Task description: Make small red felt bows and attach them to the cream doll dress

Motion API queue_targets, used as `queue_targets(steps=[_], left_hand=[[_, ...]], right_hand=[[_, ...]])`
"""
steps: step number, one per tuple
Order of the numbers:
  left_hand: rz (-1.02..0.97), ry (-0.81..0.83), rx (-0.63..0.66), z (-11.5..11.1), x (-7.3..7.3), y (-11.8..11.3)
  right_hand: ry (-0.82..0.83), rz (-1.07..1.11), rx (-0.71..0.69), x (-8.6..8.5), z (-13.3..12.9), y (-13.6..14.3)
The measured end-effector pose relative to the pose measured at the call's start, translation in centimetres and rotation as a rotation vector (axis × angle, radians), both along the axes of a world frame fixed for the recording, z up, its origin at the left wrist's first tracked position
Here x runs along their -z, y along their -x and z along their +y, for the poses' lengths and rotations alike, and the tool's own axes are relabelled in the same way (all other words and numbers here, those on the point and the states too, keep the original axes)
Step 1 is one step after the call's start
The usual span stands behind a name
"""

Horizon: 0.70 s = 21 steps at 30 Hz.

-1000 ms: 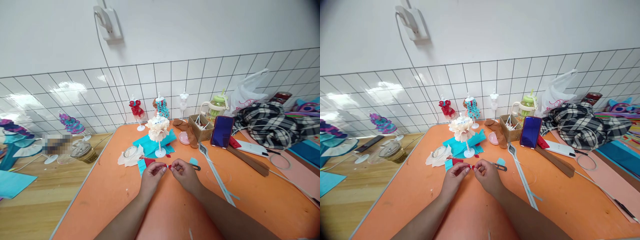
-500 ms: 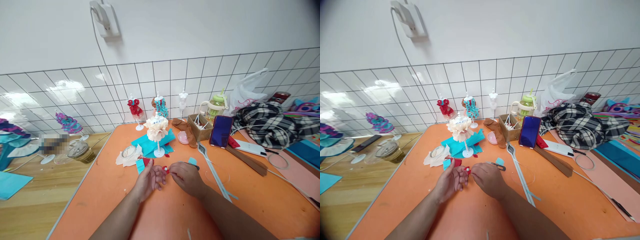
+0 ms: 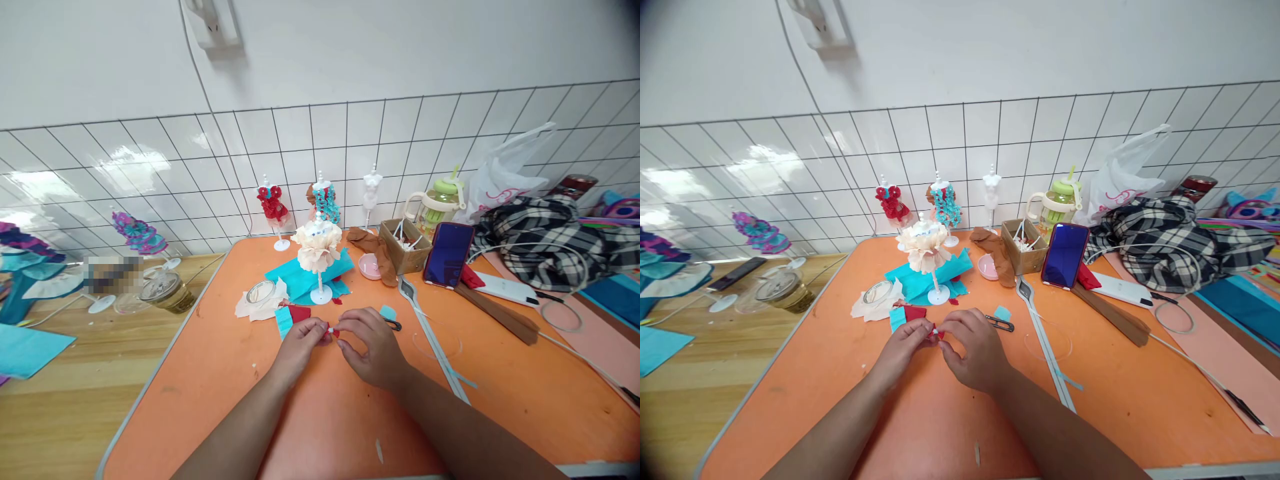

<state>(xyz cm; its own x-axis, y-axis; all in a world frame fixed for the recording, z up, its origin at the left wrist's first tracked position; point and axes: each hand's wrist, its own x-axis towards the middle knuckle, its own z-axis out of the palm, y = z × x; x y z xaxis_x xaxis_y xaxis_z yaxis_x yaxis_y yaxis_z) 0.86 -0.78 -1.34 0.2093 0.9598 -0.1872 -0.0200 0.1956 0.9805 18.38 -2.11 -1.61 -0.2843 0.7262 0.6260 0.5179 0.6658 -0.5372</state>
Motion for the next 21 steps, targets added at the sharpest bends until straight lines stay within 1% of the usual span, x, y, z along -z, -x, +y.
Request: queue_targets(steps=[3,6,9,11,15,17,19,21], left_hand=[[0.093,-0.095,0.027,0.0,0.1,-0.1],[0.219,-0.201,0.042,-0.1,0.1,-0.2],[0.286,-0.280,0.077,-0.2,-0.2,-0.2],[0.302,-0.313,0.101,-0.4,-0.3,-0.3],[0.311,-0.370,0.106,-0.5,-0.3,-0.5],[0.296,-0.376,0.084,-0.5,-0.2,-0.5],[0.247,-0.345,0.051,-0.4,-0.1,-0.5],[0.131,-0.255,0.016,-0.2,0.0,-0.4]], right_hand=[[0.000,-0.045,0.032,-0.1,0.0,0.3],[0.010,-0.037,0.081,0.2,0.2,0.4],[0.056,0.011,0.107,0.3,0.3,0.5],[0.122,0.075,0.106,0.3,0.4,0.6],[0.327,0.195,0.023,0.3,0.7,0.5],[0.408,0.221,0.018,0.3,0.8,0.3],[0.456,0.239,0.035,0.3,0.9,-0.1],[0.447,0.251,0.016,0.4,1.0,-0.4]])
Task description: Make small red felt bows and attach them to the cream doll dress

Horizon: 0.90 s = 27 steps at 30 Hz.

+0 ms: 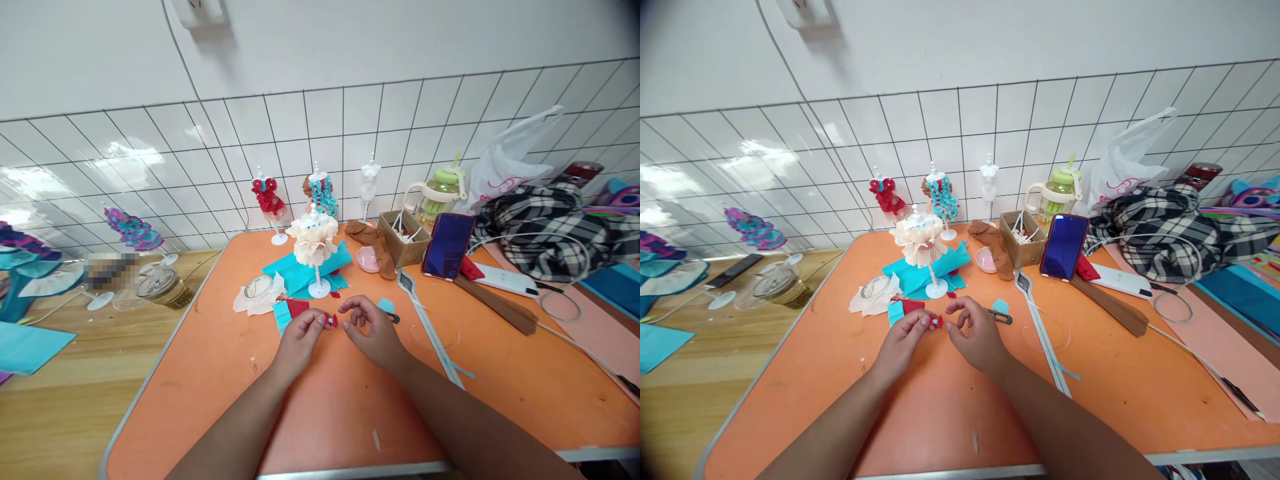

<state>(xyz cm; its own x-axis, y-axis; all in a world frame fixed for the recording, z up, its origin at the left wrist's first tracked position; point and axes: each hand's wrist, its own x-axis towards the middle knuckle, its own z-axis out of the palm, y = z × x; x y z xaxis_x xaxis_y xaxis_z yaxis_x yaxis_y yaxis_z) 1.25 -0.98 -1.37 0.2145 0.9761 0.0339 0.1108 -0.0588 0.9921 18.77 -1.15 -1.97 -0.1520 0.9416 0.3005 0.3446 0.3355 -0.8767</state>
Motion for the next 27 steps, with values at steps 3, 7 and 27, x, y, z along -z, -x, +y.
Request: queue_targets(steps=[3,7,27], left_hand=[[-0.277,0.227,-0.004,0.1,0.1,0.0],[-0.536,0.505,0.032,0.0,0.0,-0.3],[0.073,-0.103,-0.335,5.2,2.1,0.1]], right_hand=[[-0.137,-0.029,-0.060,0.2,0.1,-0.3],[-0.300,-0.102,-0.073,0.5,0.3,-0.4],[0.050,0.067,-0.049,-2.6,2.1,-0.4]])
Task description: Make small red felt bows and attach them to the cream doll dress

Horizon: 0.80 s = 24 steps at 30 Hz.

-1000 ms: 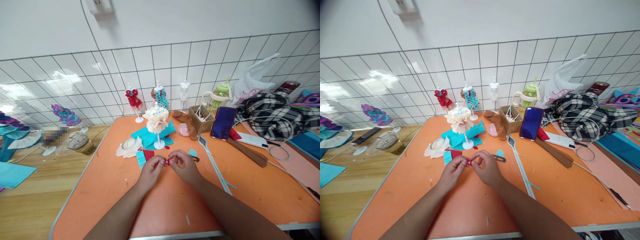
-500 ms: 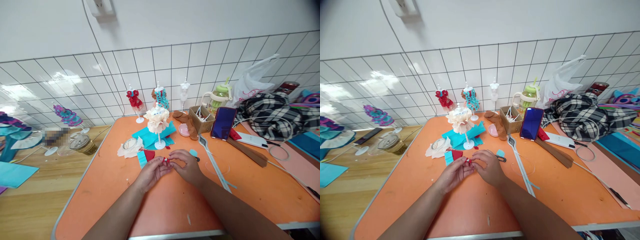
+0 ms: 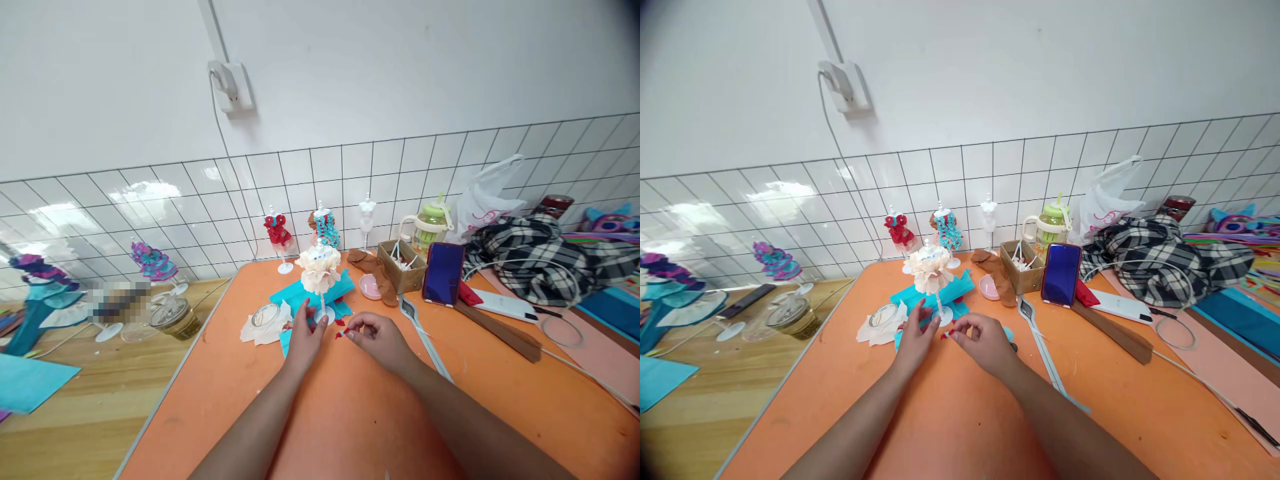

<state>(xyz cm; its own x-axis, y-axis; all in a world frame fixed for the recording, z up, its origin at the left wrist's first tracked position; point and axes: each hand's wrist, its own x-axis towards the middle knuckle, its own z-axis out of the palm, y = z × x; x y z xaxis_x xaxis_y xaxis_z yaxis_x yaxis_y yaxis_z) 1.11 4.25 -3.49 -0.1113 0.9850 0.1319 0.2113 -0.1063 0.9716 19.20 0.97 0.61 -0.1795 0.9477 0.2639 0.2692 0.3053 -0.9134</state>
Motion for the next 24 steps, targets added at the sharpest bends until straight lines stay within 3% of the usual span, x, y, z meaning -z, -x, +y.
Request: queue_targets(steps=[2,5,9,12,17,24], left_hand=[[0.093,-0.144,-0.028,2.3,0.2,-0.7],[0.129,-0.183,0.022,4.3,0.3,-1.9],[0.113,-0.199,0.062,3.2,-0.1,-2.2],[0.096,-0.227,0.206,1.0,-0.8,-1.9],[-0.087,-0.028,0.408,-1.2,-1.4,-2.6],[-0.029,-0.015,0.438,-1.0,-0.6,-3.6]], right_hand=[[0.036,0.025,-0.050,-1.8,1.1,0.2],[0.002,0.053,-0.048,-4.4,2.6,0.7],[-0.041,0.115,0.032,-6.4,3.7,1.2],[-0.033,0.181,0.009,-6.9,3.8,1.0],[-0.024,0.226,-0.015,-7.1,3.9,0.1],[-0.044,0.426,0.181,-5.7,4.7,0.4]])
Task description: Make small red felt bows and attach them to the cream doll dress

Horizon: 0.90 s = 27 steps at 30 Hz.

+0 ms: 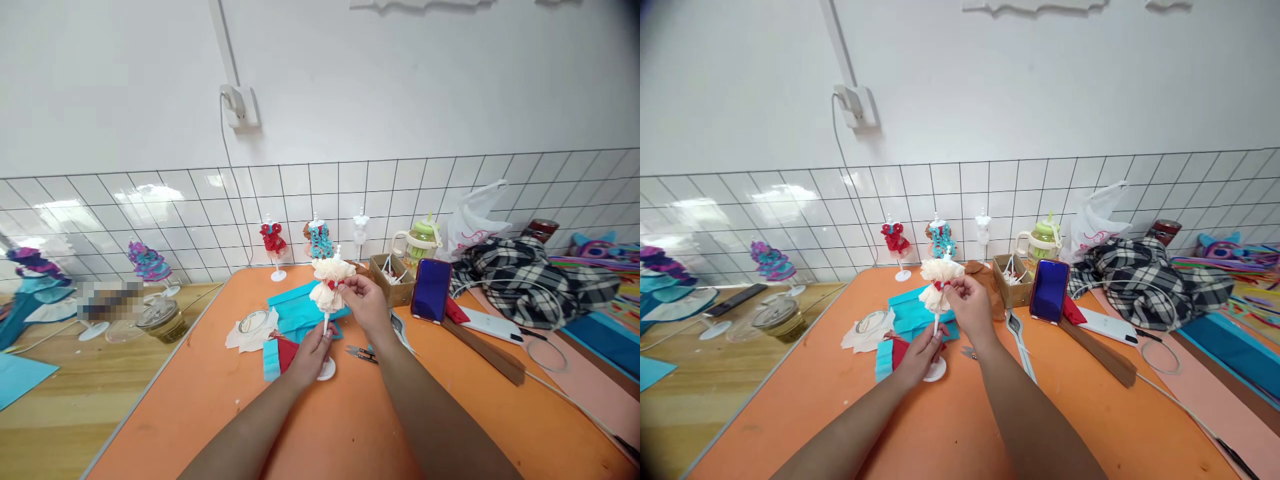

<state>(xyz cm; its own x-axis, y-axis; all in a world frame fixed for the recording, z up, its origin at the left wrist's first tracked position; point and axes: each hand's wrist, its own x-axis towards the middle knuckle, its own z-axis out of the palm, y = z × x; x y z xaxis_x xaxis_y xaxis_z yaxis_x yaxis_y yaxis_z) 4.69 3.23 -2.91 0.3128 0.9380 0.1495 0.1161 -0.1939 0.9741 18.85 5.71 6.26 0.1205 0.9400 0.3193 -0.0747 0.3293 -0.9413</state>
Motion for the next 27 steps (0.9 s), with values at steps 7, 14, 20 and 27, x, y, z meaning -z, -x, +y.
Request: queue_targets(steps=[7,14,20,27], left_hand=[[0.012,-0.001,-0.044,-0.1,0.7,-0.5],[0.017,-0.007,-0.040,-0.1,1.1,-0.6],[0.114,-0.046,-0.087,0.0,0.9,-0.3],[0.159,-0.082,-0.097,-0.1,1.0,-0.3]], right_hand=[[0.045,0.100,0.027,1.3,0.3,1.1],[0.071,0.150,0.072,2.0,0.4,1.8],[0.099,0.160,0.051,2.2,0.6,1.7],[0.082,0.122,0.054,1.4,0.3,1.3]])
